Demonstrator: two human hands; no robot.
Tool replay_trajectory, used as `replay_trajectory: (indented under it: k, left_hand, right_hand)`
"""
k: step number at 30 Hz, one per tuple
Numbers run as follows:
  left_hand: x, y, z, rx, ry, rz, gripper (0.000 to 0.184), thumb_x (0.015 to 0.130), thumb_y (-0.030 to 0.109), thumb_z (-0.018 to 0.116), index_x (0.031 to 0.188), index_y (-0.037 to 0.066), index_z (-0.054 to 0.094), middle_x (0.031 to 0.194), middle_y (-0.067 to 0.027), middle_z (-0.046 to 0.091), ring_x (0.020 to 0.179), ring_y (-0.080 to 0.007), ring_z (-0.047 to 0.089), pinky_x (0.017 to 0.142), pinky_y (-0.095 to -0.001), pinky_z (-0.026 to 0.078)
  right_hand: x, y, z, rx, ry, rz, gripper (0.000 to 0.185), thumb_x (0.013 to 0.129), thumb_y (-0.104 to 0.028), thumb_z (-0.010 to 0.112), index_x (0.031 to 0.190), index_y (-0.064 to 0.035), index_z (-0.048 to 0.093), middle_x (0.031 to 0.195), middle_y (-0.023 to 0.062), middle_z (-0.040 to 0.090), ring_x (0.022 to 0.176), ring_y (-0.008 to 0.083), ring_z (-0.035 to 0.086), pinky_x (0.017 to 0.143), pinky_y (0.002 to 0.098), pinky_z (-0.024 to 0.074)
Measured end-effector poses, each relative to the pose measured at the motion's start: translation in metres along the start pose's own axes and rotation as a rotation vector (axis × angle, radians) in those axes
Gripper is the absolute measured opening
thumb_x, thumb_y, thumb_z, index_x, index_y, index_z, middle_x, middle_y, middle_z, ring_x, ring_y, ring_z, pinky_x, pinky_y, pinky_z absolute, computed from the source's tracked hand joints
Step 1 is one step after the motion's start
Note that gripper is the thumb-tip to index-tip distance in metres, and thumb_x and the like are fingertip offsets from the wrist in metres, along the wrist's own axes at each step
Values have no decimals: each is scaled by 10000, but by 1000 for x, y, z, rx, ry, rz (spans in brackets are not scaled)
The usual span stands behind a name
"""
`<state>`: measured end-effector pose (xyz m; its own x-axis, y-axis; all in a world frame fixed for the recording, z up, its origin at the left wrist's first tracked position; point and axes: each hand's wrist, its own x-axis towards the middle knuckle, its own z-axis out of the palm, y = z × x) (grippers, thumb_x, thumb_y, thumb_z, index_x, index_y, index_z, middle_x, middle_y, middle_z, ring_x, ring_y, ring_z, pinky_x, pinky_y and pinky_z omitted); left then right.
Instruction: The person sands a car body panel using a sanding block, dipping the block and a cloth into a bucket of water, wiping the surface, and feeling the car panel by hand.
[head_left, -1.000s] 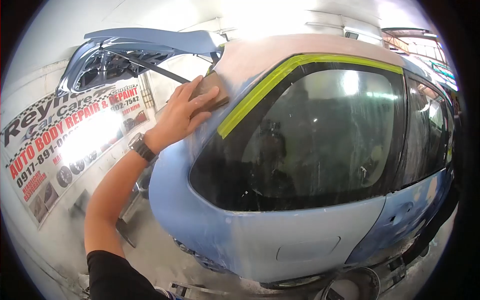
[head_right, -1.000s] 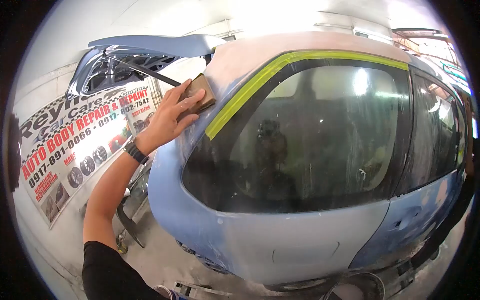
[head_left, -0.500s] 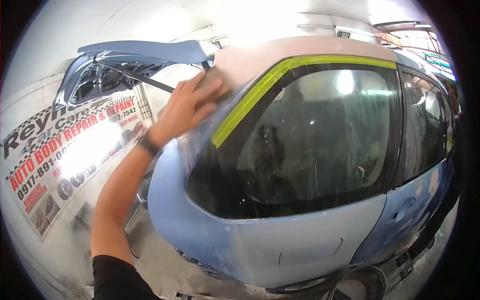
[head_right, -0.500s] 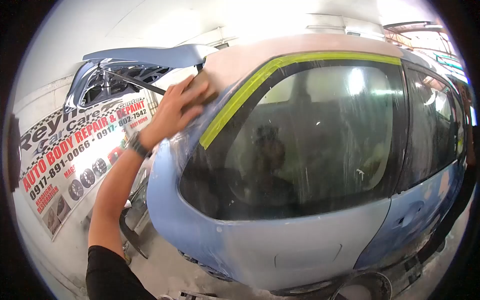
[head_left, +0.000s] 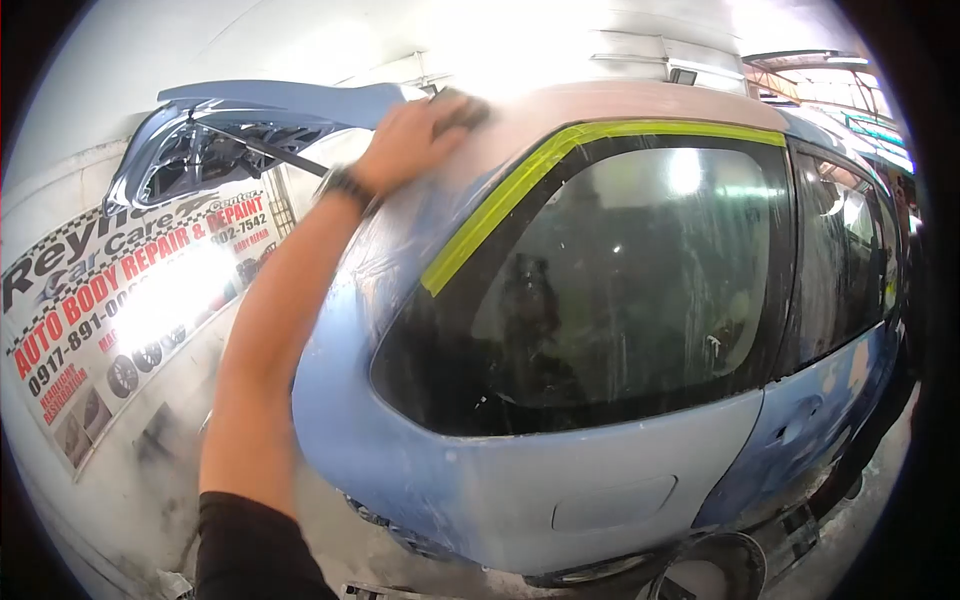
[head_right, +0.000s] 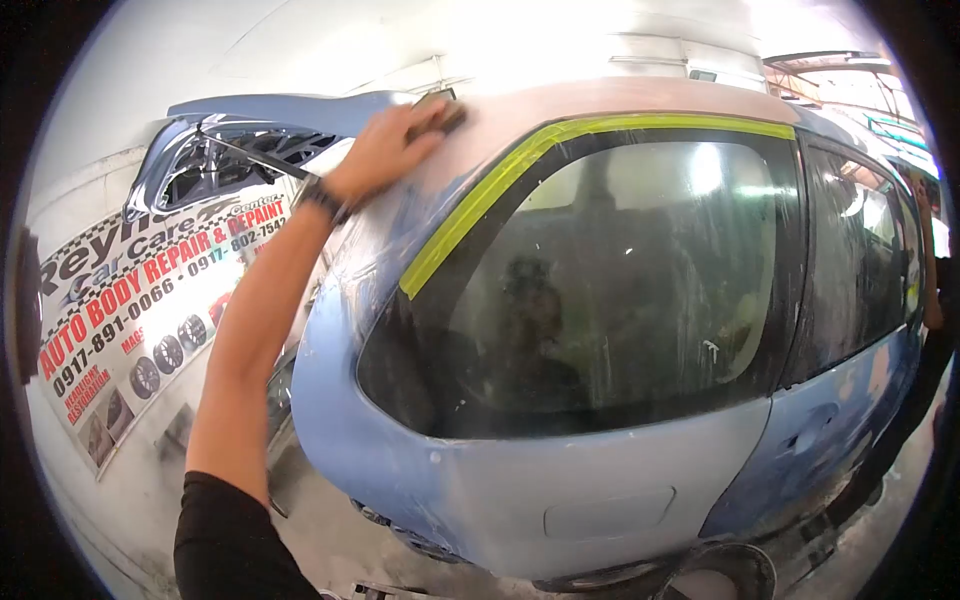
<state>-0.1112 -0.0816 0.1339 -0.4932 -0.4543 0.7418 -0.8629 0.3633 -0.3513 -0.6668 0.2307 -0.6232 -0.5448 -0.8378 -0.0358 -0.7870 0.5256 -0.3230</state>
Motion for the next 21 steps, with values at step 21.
replay_trajectory:
  k: [21]
  left_hand:
    - [-113, 21, -11, 147, 30, 190, 616, 929, 219, 699, 1522, 234, 536, 1507, -312, 454, 1274, -473, 515, 1128, -494, 406]
  right_hand:
    - [-12, 1, -7, 45, -23, -4, 497, 1072, -395, 503, 1394, -24, 584, 1231, 165, 684, 1096, 296, 664, 942, 464, 519]
